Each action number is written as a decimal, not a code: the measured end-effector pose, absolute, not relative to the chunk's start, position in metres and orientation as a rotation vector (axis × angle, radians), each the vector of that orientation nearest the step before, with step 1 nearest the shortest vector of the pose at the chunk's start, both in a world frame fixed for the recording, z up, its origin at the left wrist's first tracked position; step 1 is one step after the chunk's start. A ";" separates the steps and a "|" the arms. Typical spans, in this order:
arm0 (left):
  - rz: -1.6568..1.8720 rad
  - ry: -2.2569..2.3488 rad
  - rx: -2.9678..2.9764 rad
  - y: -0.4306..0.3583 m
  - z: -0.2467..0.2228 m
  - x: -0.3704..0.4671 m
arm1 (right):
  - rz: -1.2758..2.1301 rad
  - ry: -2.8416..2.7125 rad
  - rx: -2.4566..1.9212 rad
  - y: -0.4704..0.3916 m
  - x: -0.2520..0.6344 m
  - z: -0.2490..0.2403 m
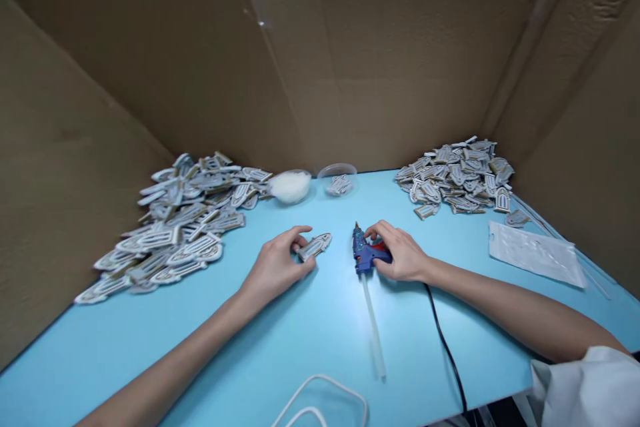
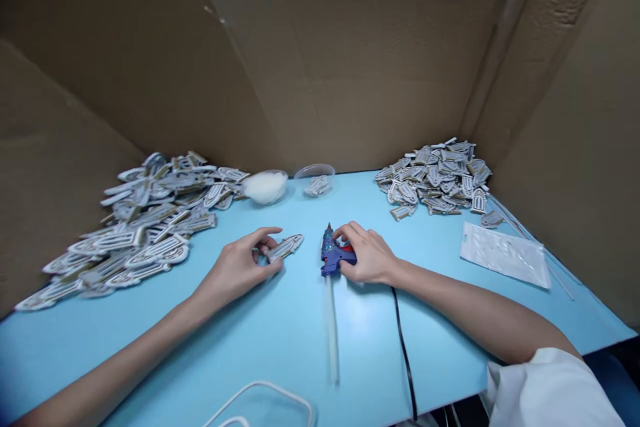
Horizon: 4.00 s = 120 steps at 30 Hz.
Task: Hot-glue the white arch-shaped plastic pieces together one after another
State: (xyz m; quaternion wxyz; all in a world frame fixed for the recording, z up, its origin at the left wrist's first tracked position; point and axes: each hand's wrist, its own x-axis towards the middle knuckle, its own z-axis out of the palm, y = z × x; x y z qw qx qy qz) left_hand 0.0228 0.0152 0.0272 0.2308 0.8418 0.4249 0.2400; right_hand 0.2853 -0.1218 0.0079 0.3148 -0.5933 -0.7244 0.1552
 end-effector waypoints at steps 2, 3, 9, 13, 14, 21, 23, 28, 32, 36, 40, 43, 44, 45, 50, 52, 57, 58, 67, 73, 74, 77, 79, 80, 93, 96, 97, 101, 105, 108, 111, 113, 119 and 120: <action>0.678 1.195 2.102 0.030 0.050 0.045 | 0.429 -1.741 -1.528 -0.119 0.287 0.006; 0.720 1.171 1.978 0.037 0.063 0.062 | 0.426 -1.658 -1.537 -0.117 0.288 0.005; 0.753 0.850 1.637 0.051 0.129 0.236 | 0.474 -1.515 -1.608 -0.112 0.288 0.003; 0.846 0.685 1.679 0.049 0.147 0.339 | 0.466 -1.519 -1.589 -0.114 0.290 0.000; 0.881 0.667 1.699 0.052 0.148 0.351 | 0.462 -1.509 -1.586 -0.114 0.291 -0.001; 0.854 0.712 2.034 0.092 0.119 0.233 | 0.442 -1.511 -1.505 -0.114 0.292 -0.007; 0.775 0.776 2.165 0.099 0.109 0.163 | 0.440 -1.529 -1.492 -0.114 0.292 -0.008; 0.653 1.084 2.417 0.105 0.090 0.008 | 0.422 -1.581 -1.491 -0.115 0.293 -0.007; 0.592 1.233 2.516 0.109 0.075 -0.053 | 0.406 -1.604 -1.506 -0.115 0.292 -0.003; 0.492 1.118 2.609 0.095 0.057 -0.054 | 0.368 -1.608 -1.528 -0.114 0.293 -0.003; 0.476 1.025 2.699 0.073 0.043 -0.045 | 0.125 -1.770 -1.509 -0.121 0.293 -0.002; 0.586 1.171 2.722 0.073 0.042 -0.061 | -0.196 -2.076 -1.396 -0.125 0.292 0.009; 0.626 1.240 2.717 0.076 0.043 -0.070 | -0.278 -2.190 -1.340 -0.123 0.290 0.015; 0.659 1.306 2.708 0.081 0.043 -0.079 | -0.332 -2.298 -1.286 -0.118 0.286 0.022; 0.683 1.464 2.680 0.102 0.036 -0.108 | -0.326 -2.708 -1.348 -0.054 0.241 0.060; 0.664 1.470 2.687 0.106 0.031 -0.109 | -0.318 -2.835 -1.472 -0.018 0.216 0.071; 0.673 1.456 2.700 0.109 0.028 -0.113 | -0.340 -2.935 -1.512 0.047 0.168 0.079; 0.680 1.453 2.698 0.110 0.028 -0.115 | -0.334 -2.961 -1.525 0.054 0.164 0.079; 0.769 1.363 2.687 0.121 0.012 -0.102 | -0.094 -2.995 -1.820 0.092 0.161 0.084; 0.807 1.345 2.680 0.120 0.004 -0.086 | 0.248 -2.853 -1.965 0.105 0.170 0.090; 0.815 1.320 2.685 0.118 0.005 -0.084 | 0.289 -2.827 -1.957 0.104 0.171 0.090; 0.821 1.220 2.697 0.112 0.007 -0.079 | 0.388 -2.733 -1.903 0.098 0.177 0.086; 0.805 1.146 2.701 0.106 0.008 -0.076 | 0.439 -2.654 -1.859 0.092 0.181 0.083; 0.792 1.107 2.702 0.103 0.009 -0.075 | 0.460 -2.608 -1.835 0.087 0.184 0.081; 0.480 0.346 2.276 0.018 0.016 -0.036 | 0.892 -1.910 -1.431 -0.065 0.206 0.055; 0.470 0.320 2.066 0.010 0.013 -0.028 | 0.882 -1.911 -1.408 -0.088 0.197 0.051; 0.471 0.319 2.013 0.009 0.012 -0.027 | 0.865 -1.925 -1.394 -0.091 0.194 0.050; 0.481 0.348 1.942 0.009 0.009 -0.025 | 0.813 -2.000 -1.363 -0.092 0.186 0.045; 0.474 0.354 1.988 0.009 0.009 -0.026 | 0.777 -2.046 -1.350 -0.087 0.184 0.038; 0.426 0.324 2.057 0.010 0.008 -0.027 | 0.785 -2.068 -1.326 -0.084 0.183 0.036; 0.376 0.308 2.093 0.012 0.007 -0.027 | 0.776 -2.117 -1.294 -0.084 0.183 0.036; 0.366 0.308 2.105 0.013 0.006 -0.028 | 0.713 -2.160 -1.252 -0.083 0.184 0.036; 0.388 0.318 2.136 0.012 0.006 -0.029 | 0.487 -2.272 -1.115 -0.083 0.185 0.021; 0.398 0.316 2.137 0.012 0.006 -0.029 | 0.466 -2.286 -1.123 -0.083 0.184 0.019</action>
